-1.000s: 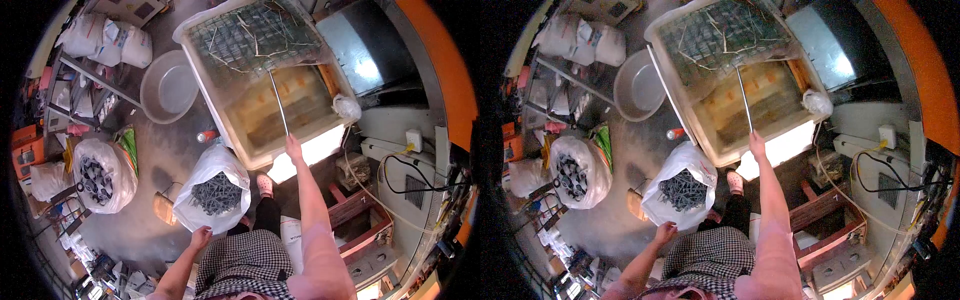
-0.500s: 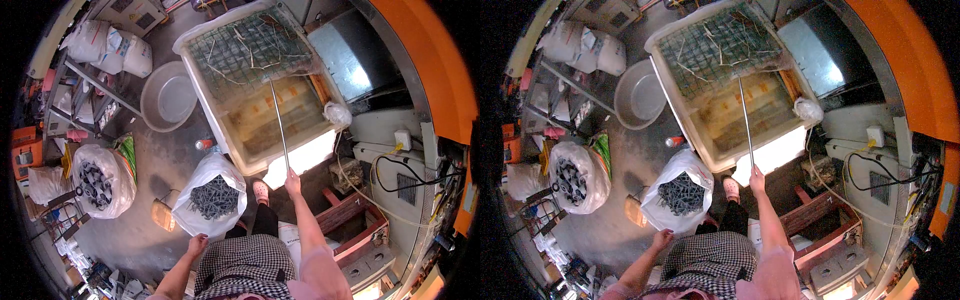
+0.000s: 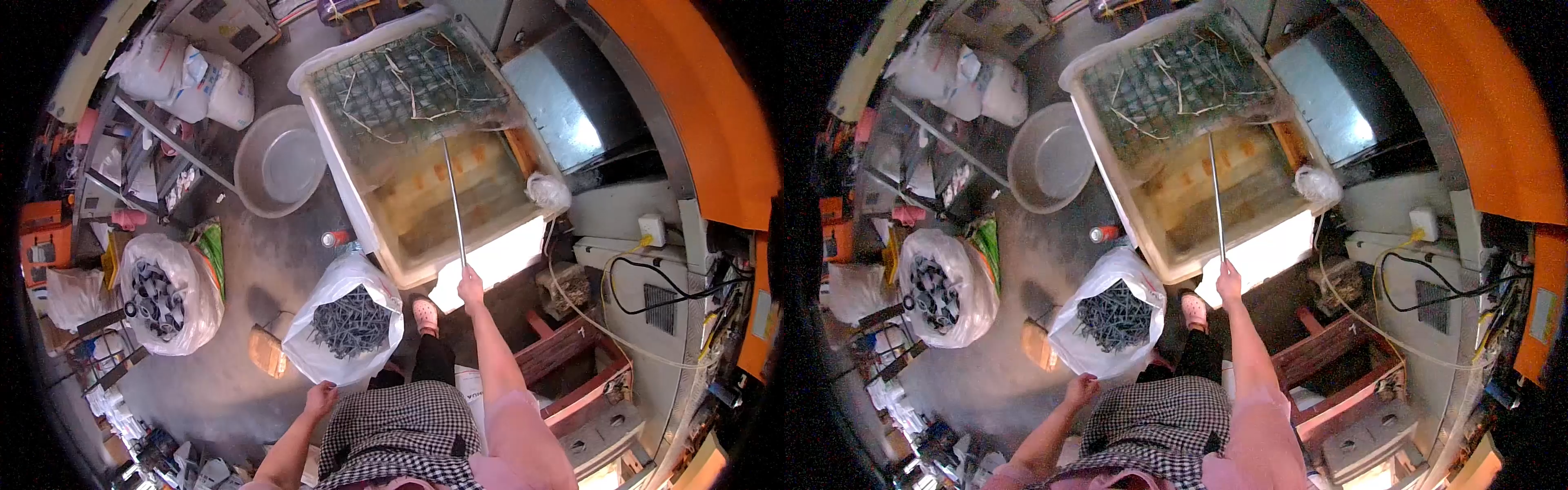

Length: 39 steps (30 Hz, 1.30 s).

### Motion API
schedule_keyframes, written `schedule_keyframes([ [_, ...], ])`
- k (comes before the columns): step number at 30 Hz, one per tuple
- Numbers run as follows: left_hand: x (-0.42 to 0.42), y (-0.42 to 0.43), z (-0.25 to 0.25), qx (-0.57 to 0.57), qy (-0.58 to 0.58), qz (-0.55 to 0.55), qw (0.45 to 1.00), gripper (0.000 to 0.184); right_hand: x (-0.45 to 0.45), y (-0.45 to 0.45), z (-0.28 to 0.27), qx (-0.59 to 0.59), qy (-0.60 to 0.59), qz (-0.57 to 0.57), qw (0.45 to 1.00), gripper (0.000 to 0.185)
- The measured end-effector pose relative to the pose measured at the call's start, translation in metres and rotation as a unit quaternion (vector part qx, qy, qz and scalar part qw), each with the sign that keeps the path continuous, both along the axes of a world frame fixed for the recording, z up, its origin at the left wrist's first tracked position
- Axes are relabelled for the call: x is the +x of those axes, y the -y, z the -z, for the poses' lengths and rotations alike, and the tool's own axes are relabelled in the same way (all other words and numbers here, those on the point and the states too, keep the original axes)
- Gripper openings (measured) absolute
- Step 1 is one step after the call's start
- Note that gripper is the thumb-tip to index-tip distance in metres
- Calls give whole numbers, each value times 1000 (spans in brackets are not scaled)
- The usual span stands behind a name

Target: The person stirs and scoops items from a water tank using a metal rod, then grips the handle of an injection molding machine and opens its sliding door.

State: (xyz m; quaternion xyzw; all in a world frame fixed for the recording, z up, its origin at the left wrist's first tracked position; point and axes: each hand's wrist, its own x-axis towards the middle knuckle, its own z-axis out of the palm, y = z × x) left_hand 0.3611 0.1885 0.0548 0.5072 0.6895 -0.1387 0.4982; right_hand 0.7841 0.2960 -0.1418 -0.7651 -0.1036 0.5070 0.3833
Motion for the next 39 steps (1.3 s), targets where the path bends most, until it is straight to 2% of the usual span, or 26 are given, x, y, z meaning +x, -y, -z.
schedule_keyframes([
  [3,-3,0,-5,24,-11,19,999,20,-2,20,-38,-29,12,11,999,36],
  [5,-10,4,-2,19,5,0,1000,20,0,30,-45,3,-102,106,989,33],
  [6,-14,6,0,22,5,1,1000,20,1,30,-47,6,-102,106,989,33],
  [8,-22,12,6,23,24,3,999,19,1,28,-49,54,-196,198,959,27],
  [11,-33,23,22,19,30,-21,999,20,13,14,-39,122,-244,209,939,21],
  [14,-31,26,24,18,18,-4,1000,21,28,-10,-24,134,-260,207,934,16],
  [17,-3,12,-1,23,-28,57,998,23,47,-27,14,168,-292,207,919,13],
  [20,12,6,-4,-21,-29,27,999,23,61,-53,15,144,-308,221,914,10],
  [24,21,8,3,-19,-9,15,1000,22,71,-76,34,132,-261,172,941,12],
  [28,27,4,13,5,17,15,1000,23,76,-96,30,111,-248,164,948,15],
  [30,22,5,21,13,17,22,1000,23,81,-100,28,128,-264,149,944,22],
  [31,20,5,22,4,18,-3,1000,23,83,-96,45,129,-264,149,944,22],
  [32,19,4,24,-5,19,-29,999,23,80,-93,61,99,-120,101,983,28],
  [33,13,6,27,-2,22,-29,999,23,81,-90,70,68,28,51,996,34],
  [34,4,9,30,-7,14,-34,999,23,78,-83,60,71,30,52,996,34],
  [36,-8,13,28,-11,9,-39,999,22,66,-52,37,36,128,19,991,41],
  [38,-10,13,14,-33,-32,-26,999,21,58,-17,8,27,208,-38,977,39],
  [39,-15,16,11,-32,-30,-26,999,21,56,4,10,3,164,-42,986,38],
])
